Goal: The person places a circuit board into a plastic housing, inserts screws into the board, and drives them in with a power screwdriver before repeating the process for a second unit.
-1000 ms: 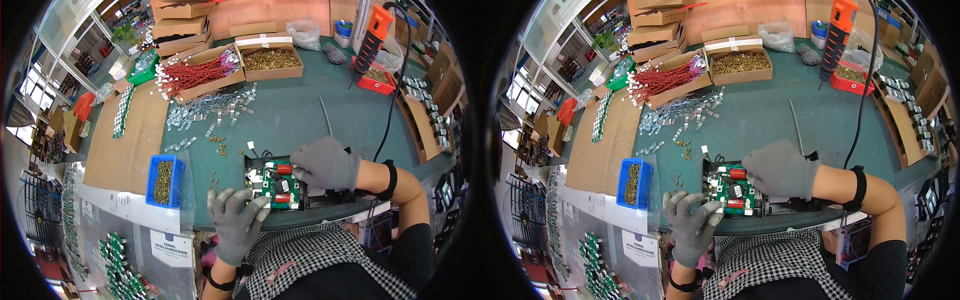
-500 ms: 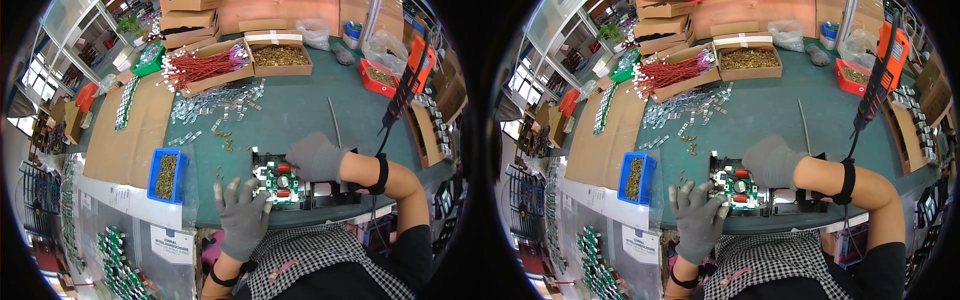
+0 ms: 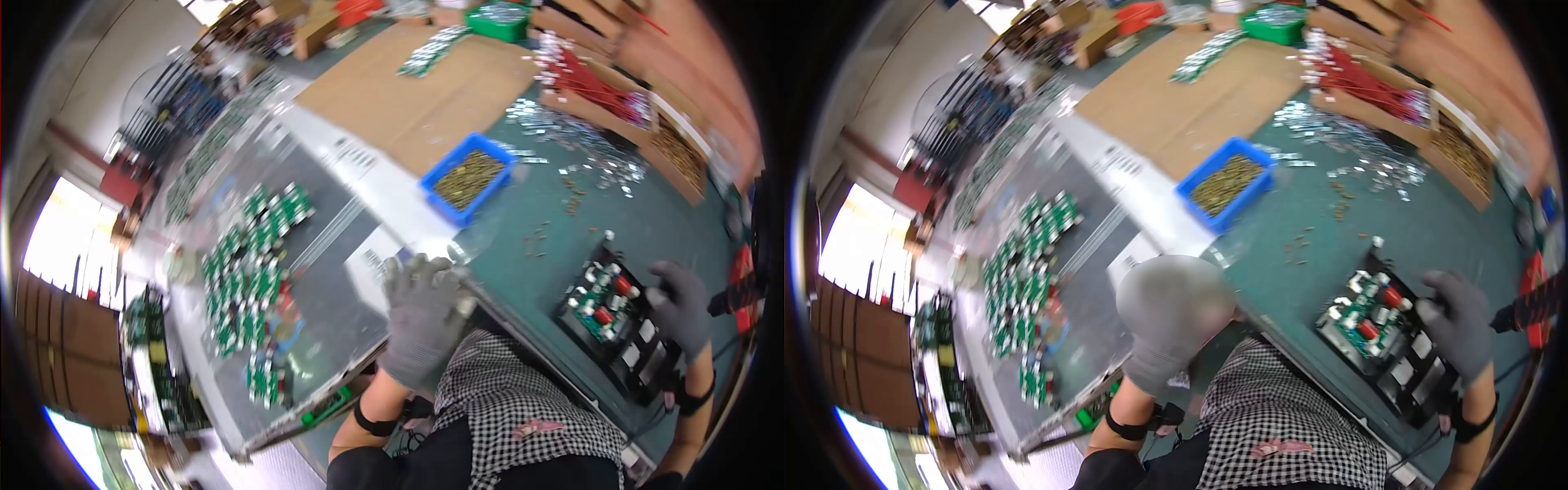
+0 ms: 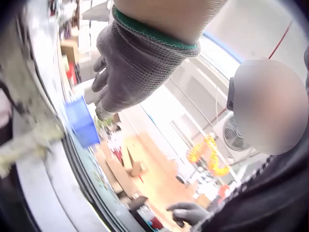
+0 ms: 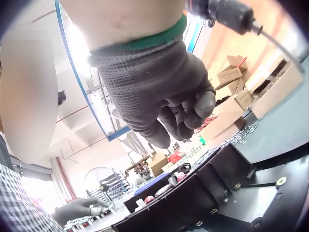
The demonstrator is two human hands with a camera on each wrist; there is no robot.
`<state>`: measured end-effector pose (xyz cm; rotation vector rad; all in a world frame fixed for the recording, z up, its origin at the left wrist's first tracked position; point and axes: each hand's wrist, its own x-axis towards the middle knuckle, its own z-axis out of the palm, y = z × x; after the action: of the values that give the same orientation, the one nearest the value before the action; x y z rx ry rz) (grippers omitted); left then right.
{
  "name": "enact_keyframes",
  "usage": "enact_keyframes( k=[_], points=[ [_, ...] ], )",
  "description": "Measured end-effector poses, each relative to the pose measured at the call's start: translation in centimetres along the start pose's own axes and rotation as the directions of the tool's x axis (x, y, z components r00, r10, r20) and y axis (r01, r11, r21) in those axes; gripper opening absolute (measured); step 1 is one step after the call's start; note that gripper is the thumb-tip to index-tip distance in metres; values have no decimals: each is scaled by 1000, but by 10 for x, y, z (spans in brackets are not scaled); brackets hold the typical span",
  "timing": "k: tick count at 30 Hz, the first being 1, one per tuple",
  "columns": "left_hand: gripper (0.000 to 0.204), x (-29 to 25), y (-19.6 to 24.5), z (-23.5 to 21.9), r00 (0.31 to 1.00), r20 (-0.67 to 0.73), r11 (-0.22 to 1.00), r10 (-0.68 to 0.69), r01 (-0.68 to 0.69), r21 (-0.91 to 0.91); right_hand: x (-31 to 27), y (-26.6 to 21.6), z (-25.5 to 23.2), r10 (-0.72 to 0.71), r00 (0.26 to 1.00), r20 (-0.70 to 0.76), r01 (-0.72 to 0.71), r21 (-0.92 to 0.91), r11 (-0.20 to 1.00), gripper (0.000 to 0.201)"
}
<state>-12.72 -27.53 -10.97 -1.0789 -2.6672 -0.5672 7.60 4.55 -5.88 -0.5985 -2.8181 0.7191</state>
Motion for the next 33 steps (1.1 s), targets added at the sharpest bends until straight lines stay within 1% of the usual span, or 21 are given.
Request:
enact_keyframes(
  k=[2, 4, 6, 9, 12, 14, 15, 16, 17, 19, 20, 22, 23, 24, 25, 26, 27, 28, 29, 31, 33],
  points=[
    [39, -33, -37, -23, 971, -24, 961, -237, 238, 144, -2, 13, 0, -14, 999, -49, 17, 68, 998, 30],
    [40, -72, -66, -45, 925, -101, 858, -365, 377, 348, -3, 17, 0, 10, 995, -100, 4, 135, 991, 31],
    [52, -110, -90, -68, 784, -99, 658, -612, 575, 486, -1, 20, 0, -29, 994, -106, 46, 171, 984, 33],
    [85, -158, -126, -100, 506, -139, 353, -852, 749, 561, -4, 16, 6, -82, 988, -128, 108, 209, 972, 33],
    [122, -199, -171, -121, 379, -77, 259, -922, 752, 606, -3, 0, 6, -131, 987, -94, 149, 215, 965, 32],
    [129, -224, -210, -126, 350, 127, 372, -928, 848, 378, -5, -6, 7, -154, 984, -84, 170, 229, 959, 32],
    [133, -229, -220, -127, 355, 231, 408, -906, 878, 249, -7, -7, 7, -154, 984, -93, 172, 234, 957, 32],
    [132, -228, -219, -124, 452, 162, 480, -878, 823, 305, -9, -8, 7, -153, 983, -104, 174, 239, 955, 32],
    [131, -222, -212, -124, 491, 147, 512, -859, 803, 305, -11, -9, 7, -151, 982, -111, 174, 241, 955, 32],
    [129, -202, -185, -122, 575, 123, 583, -809, 755, 300, -16, -18, 7, -231, 947, -224, 272, 177, 946, 30],
    [121, -186, -165, -121, 680, 172, 635, -712, 729, -254, -18, -25, 4, -268, 936, -229, 306, 153, 939, 29],
    [117, -137, -113, -116, 789, 200, 473, -581, 527, -706, -18, -42, -4, -334, 923, -193, 361, 126, 924, 27],
    [115, -117, -95, -107, 840, 190, 318, -508, 388, -865, -17, -53, -9, -359, 921, -154, 378, 122, 918, 26],
    [115, -108, -97, -83, 877, 264, 124, -402, 338, -933, -17, -66, -9, -371, 918, -141, 387, 109, 916, 21],
    [115, -97, -97, -57, 907, 322, -86, -271, 310, -947, -15, -75, -10, -462, 879, -120, 473, 92, 876, 20],
    [114, -66, -58, -48, 946, 265, -225, -185, 222, -949, -14, -81, -10, -540, 836, -99, 547, 70, 834, 18],
    [116, -46, -37, -41, 940, 328, -311, -95, 285, -907, -17, -84, -7, -577, 813, -76, 579, 10, 815, 19],
    [118, -26, -16, -35, 922, 386, -383, -4, 355, -852, -16, -90, -7, -605, 795, -32, 606, 39, 794, 20],
    [120, -12, 12, -24, 938, 342, -421, 57, 333, -844, -18, -87, 3, -635, 770, -58, 636, -5, 772, 22],
    [88, 15, 42, 5, 909, 173, -511, 380, 362, -780, -20, -90, 6, -569, 817, -96, 568, -39, 822, 24],
    [83, 28, 71, 15, 865, 250, -507, 436, 465, -726, -23, -85, 5, -483, 867, -124, 481, -50, 876, 25]
  ],
)
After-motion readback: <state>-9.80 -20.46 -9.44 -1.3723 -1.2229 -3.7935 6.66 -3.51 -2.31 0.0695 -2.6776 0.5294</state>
